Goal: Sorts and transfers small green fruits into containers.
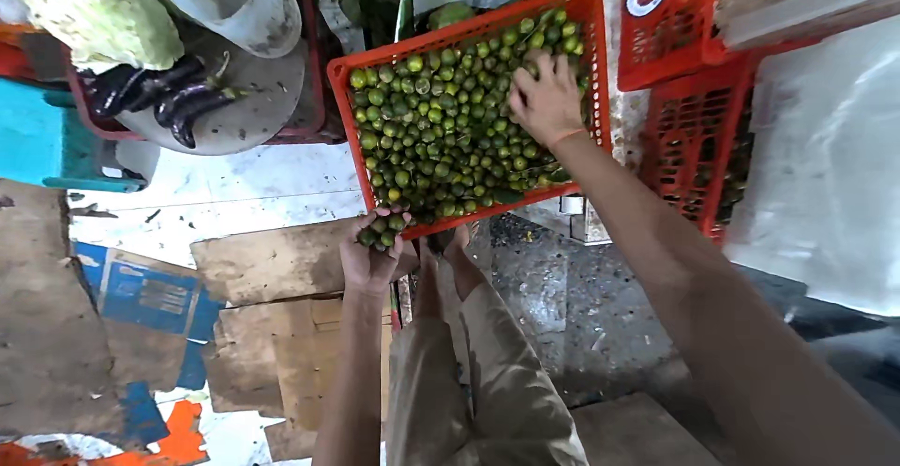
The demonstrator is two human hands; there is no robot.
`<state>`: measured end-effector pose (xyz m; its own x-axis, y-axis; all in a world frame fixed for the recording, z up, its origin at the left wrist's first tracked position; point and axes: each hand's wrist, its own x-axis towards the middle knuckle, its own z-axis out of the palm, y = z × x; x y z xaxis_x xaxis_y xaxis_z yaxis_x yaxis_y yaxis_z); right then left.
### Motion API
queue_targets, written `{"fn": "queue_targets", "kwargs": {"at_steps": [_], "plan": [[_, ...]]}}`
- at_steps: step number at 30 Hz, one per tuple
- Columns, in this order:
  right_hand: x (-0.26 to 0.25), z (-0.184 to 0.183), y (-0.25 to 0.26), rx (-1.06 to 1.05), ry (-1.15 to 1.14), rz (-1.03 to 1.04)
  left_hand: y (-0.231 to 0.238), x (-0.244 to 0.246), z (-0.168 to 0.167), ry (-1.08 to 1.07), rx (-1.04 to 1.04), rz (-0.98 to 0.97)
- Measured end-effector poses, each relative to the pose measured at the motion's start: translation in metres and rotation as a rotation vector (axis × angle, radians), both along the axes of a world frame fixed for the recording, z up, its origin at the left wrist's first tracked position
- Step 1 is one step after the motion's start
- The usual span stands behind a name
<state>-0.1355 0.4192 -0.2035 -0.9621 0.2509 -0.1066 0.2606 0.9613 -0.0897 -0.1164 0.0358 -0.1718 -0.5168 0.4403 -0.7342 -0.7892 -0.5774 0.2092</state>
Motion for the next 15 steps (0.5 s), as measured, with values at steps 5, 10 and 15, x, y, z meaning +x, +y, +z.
{"fn": "queue_targets", "kwargs": {"at_steps": [5, 10, 15], "plan": [[0.044, 0.028, -0.015, 0.027, -0.053, -0.024, -0.001, -0.003, 0.001, -0.011, -0.028, 0.029], [-0.003, 0.04, -0.034, 0.01, 0.011, -0.17, 0.008, -0.004, 0.005, -0.02, -0.031, 0.025], [-0.078, 0.007, -0.031, -0.152, -0.167, -0.162, 0.019, -0.005, 0.007, 0.003, -0.059, -0.024]]}}
